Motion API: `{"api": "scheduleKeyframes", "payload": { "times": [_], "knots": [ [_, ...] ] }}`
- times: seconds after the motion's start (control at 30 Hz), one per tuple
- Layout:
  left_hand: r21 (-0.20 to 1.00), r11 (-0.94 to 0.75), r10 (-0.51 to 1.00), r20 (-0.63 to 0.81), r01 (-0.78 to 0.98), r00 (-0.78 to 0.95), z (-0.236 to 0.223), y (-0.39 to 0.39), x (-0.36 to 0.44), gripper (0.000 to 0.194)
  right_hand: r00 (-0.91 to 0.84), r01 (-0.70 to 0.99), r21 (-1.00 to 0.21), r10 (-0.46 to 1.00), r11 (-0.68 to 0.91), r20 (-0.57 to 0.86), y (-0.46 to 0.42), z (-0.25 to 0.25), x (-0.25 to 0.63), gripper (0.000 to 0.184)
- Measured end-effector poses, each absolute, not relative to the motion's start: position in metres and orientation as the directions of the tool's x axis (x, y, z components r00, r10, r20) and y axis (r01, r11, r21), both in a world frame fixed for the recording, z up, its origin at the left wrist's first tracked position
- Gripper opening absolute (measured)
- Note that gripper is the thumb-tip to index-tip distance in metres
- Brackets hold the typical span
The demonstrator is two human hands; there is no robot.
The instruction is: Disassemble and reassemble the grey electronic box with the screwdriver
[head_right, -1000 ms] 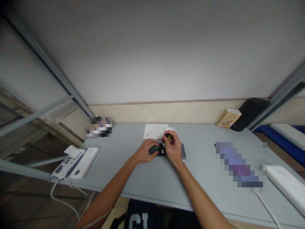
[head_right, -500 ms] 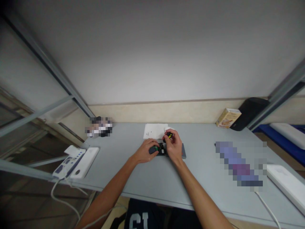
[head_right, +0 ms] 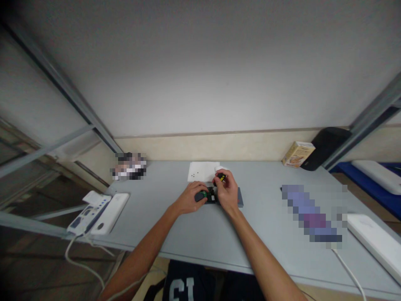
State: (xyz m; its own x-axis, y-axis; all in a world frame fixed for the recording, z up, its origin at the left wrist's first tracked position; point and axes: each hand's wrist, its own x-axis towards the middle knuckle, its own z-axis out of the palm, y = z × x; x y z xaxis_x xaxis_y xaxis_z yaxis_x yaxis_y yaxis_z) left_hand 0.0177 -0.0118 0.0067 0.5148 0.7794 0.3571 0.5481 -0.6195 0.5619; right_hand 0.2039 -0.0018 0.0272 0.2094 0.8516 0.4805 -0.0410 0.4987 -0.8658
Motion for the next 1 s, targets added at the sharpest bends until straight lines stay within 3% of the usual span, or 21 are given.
{"api": "scheduleKeyframes", "payload": {
  "times": [0.37,0.53,0.77,0.87,1.0],
  "knots": [
    [0.599,-0.609,0.79,0.397,0.52,0.468,0.002,-0.009,0.017,0.025,0.271,-0.124,-0.869,0.859,0.48,0.435,0.003,0.028,0.21,0.021],
    [0.616,-0.601,0.799,0.438,0.51,0.412,-0.007,-0.004,0.017,0.007,0.299,-0.22,-0.872,0.881,0.438,0.367,0.01,0.024,0.214,0.026],
    [0.633,-0.574,0.818,0.469,0.519,0.332,-0.003,0.008,0.012,0.007,0.385,-0.451,-0.84,0.915,0.302,0.121,0.023,0.011,0.223,0.039],
    [0.593,-0.531,0.844,0.437,0.605,0.312,0.007,0.028,0.011,0.008,0.385,-0.495,-0.825,0.92,0.273,0.073,0.028,0.011,0.231,0.043],
    [0.439,-0.534,0.841,0.363,0.723,0.4,0.023,0.064,0.021,0.011,0.349,-0.438,-0.857,0.93,0.271,0.116,0.032,0.014,0.245,0.043]
  ]
}}
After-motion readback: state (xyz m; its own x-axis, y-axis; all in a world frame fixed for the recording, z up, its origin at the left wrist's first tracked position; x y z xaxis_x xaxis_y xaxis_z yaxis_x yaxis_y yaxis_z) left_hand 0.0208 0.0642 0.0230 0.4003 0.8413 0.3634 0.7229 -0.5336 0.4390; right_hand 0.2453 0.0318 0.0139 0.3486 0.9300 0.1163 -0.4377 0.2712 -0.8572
